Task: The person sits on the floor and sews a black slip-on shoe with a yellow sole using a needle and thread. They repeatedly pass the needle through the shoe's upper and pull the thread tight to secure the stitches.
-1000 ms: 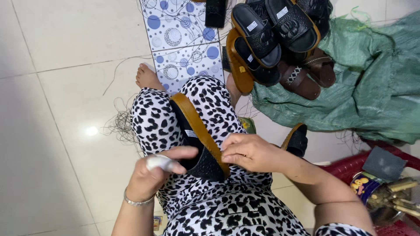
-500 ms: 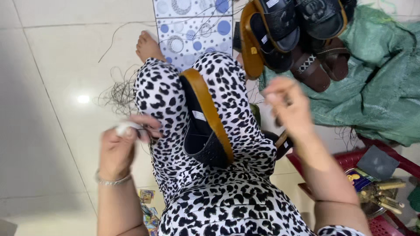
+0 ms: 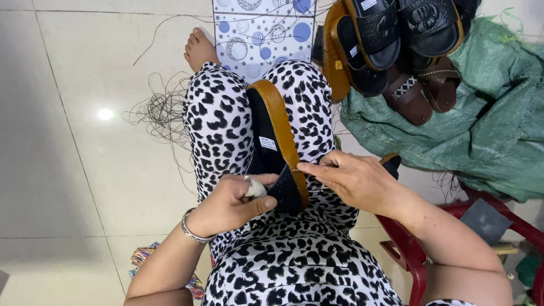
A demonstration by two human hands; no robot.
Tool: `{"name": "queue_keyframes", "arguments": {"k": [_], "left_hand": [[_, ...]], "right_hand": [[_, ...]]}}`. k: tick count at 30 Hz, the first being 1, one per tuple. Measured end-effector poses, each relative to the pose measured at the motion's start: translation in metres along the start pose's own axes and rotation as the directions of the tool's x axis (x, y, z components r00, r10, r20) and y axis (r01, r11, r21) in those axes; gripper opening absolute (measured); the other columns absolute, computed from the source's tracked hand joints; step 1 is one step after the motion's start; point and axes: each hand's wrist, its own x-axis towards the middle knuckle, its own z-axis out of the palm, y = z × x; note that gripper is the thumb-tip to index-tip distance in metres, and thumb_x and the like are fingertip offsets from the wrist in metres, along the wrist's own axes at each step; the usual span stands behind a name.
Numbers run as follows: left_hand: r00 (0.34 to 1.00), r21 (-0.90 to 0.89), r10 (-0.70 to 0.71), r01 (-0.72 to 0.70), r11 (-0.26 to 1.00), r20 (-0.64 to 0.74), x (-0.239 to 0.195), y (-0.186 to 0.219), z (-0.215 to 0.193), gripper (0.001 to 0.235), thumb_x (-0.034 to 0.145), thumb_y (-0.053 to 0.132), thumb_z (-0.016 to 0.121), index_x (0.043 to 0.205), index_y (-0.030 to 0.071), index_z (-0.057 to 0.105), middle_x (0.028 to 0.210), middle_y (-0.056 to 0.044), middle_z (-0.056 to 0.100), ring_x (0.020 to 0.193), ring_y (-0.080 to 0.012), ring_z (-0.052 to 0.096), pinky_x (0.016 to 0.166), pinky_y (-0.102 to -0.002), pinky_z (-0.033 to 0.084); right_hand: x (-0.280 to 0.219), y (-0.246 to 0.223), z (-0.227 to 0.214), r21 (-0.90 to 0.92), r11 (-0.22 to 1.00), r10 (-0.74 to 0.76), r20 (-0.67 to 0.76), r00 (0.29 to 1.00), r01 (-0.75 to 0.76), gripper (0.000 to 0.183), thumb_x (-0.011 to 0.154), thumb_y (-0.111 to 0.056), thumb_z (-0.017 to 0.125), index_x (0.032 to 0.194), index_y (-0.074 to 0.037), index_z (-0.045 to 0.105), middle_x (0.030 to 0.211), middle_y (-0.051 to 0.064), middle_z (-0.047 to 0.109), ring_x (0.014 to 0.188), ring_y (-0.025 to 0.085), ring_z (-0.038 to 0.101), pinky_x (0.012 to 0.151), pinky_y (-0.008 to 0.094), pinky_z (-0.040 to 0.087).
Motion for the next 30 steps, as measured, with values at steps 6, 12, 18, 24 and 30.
{"name": "queue_keyframes", "arguments": {"k": [6,12,18,24,30], "left_hand": [[0.994,-0.030,0.105,-0.104,0.994,0.034,-0.002,0.005,0.009,0.034,0.085,0.020,0.082,0.060,0.003,0.067,0.057,-0.017,0.067,0.111,-0.0484,0.068,0.096,-0.059,0.055],[0.968,0.036,0.250,-0.250,0.968,0.014,-0.006,0.008,0.023,0.041,0.081,0.023,0.088,0.060,-0.002,0.064,0.065,-0.021,0.065,0.105,-0.0513,0.069,0.096,-0.058,0.054],[0.949,0.122,0.312,-0.316,0.941,0.051,0.008,0.042,0.010,0.030,0.085,0.018,0.083,0.068,-0.001,0.069,0.076,-0.021,0.070,0.097,-0.0484,0.073,0.089,-0.054,0.059],[0.993,0.549,0.120,-0.094,0.831,-0.010,0.020,0.054,-0.022,0.017,0.090,0.016,0.078,0.085,0.001,0.072,0.078,-0.010,0.068,0.067,-0.0200,0.069,0.062,-0.031,0.058],[0.953,-0.388,0.296,-0.248,0.888,0.066,0.023,0.019,-0.008,0.006,0.087,0.010,0.076,0.087,0.007,0.071,0.087,-0.012,0.074,0.097,-0.0276,0.072,0.096,-0.045,0.058]], "right_hand": [[-0.001,-0.007,-0.004,-0.307,0.952,-0.008,0.020,1.000,0.014,0.036,0.097,-0.015,0.058,0.126,-0.030,0.075,0.083,0.007,0.067,0.051,0.021,0.062,0.047,0.033,0.051],[0.017,-0.030,-0.008,-0.530,0.842,-0.029,0.148,0.989,0.104,0.037,0.089,-0.007,0.054,0.115,-0.023,0.075,0.074,0.005,0.061,0.044,0.018,0.058,0.042,0.030,0.048],[0.037,-0.021,0.012,-0.470,0.877,-0.032,0.148,0.988,0.098,0.018,0.103,-0.022,0.046,0.111,-0.014,0.061,0.073,0.007,0.061,0.044,0.023,0.062,0.045,0.035,0.052],[0.023,-0.003,0.006,-0.146,0.989,-0.022,0.102,0.995,0.037,0.033,0.103,-0.028,0.053,0.131,-0.012,0.056,0.087,0.010,0.072,0.068,0.029,0.075,0.060,0.040,0.060],[0.014,0.003,0.019,-0.140,0.988,-0.073,-0.068,0.995,0.063,0.033,0.102,-0.027,0.057,0.131,-0.010,0.062,0.082,0.007,0.070,0.065,0.024,0.072,0.056,0.036,0.059]]}}
